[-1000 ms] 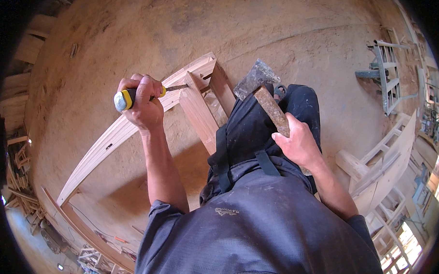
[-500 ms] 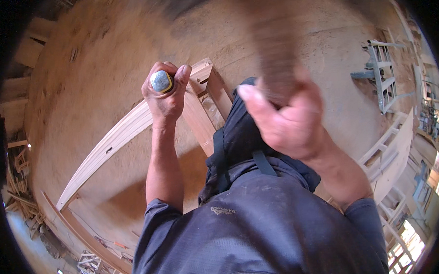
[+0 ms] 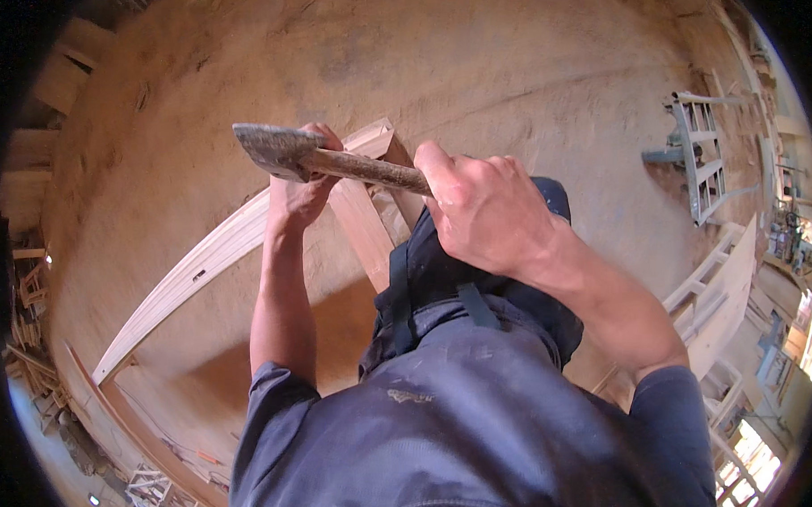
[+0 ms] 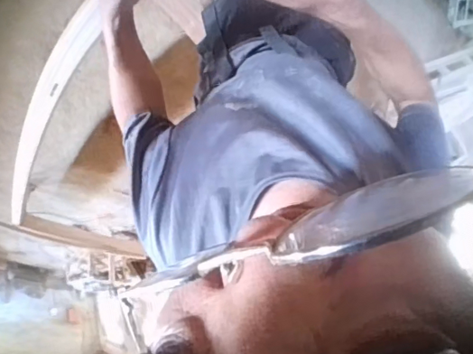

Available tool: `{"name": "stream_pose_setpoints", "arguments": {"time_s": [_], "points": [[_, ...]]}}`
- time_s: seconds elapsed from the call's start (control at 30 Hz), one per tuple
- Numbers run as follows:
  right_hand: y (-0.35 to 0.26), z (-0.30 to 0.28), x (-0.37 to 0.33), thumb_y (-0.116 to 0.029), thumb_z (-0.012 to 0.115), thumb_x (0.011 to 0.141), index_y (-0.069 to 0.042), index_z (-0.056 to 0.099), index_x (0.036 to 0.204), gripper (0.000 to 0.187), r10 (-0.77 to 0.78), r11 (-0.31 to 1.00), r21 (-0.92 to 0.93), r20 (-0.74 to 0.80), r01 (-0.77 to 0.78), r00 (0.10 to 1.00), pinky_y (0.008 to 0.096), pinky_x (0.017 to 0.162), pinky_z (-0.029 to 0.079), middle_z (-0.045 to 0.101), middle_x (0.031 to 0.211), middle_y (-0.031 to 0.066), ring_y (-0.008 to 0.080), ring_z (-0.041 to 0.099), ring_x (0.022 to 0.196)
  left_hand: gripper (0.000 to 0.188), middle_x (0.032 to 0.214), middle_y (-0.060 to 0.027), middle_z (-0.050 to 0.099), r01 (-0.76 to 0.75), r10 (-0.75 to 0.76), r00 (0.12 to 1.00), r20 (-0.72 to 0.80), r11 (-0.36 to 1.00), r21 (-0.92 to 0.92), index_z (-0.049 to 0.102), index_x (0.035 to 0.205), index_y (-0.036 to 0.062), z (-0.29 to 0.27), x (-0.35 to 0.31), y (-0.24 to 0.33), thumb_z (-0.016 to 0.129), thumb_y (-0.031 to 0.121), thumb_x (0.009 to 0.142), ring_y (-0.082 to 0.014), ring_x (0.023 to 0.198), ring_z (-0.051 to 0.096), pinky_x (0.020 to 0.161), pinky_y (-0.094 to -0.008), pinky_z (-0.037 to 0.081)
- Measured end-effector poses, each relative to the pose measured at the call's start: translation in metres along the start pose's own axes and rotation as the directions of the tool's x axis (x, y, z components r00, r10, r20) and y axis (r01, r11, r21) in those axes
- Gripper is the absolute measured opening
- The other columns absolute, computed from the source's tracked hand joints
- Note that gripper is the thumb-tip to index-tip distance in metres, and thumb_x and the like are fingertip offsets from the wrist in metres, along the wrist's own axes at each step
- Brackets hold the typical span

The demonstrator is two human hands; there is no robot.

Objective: The person uses a hammer to strike a chisel to remove wood from a joint on a large wooden frame on the floor.

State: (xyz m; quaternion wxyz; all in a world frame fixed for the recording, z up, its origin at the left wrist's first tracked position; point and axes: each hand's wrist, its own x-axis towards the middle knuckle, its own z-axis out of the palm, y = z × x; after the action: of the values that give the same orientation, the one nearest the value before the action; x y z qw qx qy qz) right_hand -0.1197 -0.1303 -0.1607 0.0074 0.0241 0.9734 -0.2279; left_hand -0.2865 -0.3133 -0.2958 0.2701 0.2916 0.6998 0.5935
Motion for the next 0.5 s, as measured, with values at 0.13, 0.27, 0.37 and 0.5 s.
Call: {"name": "stream_pose_setpoints", "arguments": {"time_s": [0.13,0.27,0.37,0.5], "points": [[-0.017,-0.012,-0.004,-0.004,0.067,0.086,-0.003,0.050,0.100,0.022,0.007,0.976,0.214,-0.179,0.032,0.984,0.0487,0.059,0.053,0.063,0.074,0.0210,0.0430,0.066,0.069,0.031,0.096,-0.0047,0.073,0.108,-0.112,0.988,-0.104,0.993,-0.045,0.072,0.103,0.0043,0.007,-0.008,0.025,0.088,0.016,0.080,-0.0137,0.090,0.067,0.079,-0.0313,0.055],[-0.003,0.006,-0.002,-0.003,0.069,0.086,-0.002,0.052,0.104,0.025,0.066,0.997,-0.034,-0.020,-0.067,0.998,0.0463,0.060,0.051,0.063,0.077,0.0228,0.0460,0.065,0.072,0.018,0.081,-0.0049,0.074,0.034,-0.035,0.991,-0.126,0.999,-0.005,0.074,0.093,0.0005,0.008,-0.002,0.017,0.085,0.008,0.080,-0.0132,0.075,0.066,0.069,-0.0299,0.055],[0.010,0.003,-0.002,-0.004,0.070,0.085,-0.001,0.053,0.103,0.025,0.110,0.984,0.143,-0.008,-0.108,0.994,0.0477,0.060,0.049,0.062,0.075,0.0246,0.0468,0.064,0.071,0.012,0.076,-0.0051,0.068,-0.123,0.103,0.969,-0.226,0.989,-0.078,0.068,0.081,0.0002,-0.011,-0.010,0.020,0.080,0.003,0.082,-0.0126,0.069,0.061,0.064,-0.0294,0.051],[0.028,0.013,-0.041,-0.008,0.071,0.085,0.002,0.054,0.102,0.026,0.333,0.905,0.261,0.053,-0.335,0.941,0.0496,0.061,0.050,0.061,0.072,0.0264,0.0477,0.064,0.072,0.021,0.067,-0.0042,0.057,-0.329,0.198,0.912,-0.358,0.876,-0.353,0.057,0.071,0.0021,-0.011,-0.023,-0.009,0.071,-0.004,0.085,-0.0124,0.060,0.051,0.055,-0.0290,0.042]]}}
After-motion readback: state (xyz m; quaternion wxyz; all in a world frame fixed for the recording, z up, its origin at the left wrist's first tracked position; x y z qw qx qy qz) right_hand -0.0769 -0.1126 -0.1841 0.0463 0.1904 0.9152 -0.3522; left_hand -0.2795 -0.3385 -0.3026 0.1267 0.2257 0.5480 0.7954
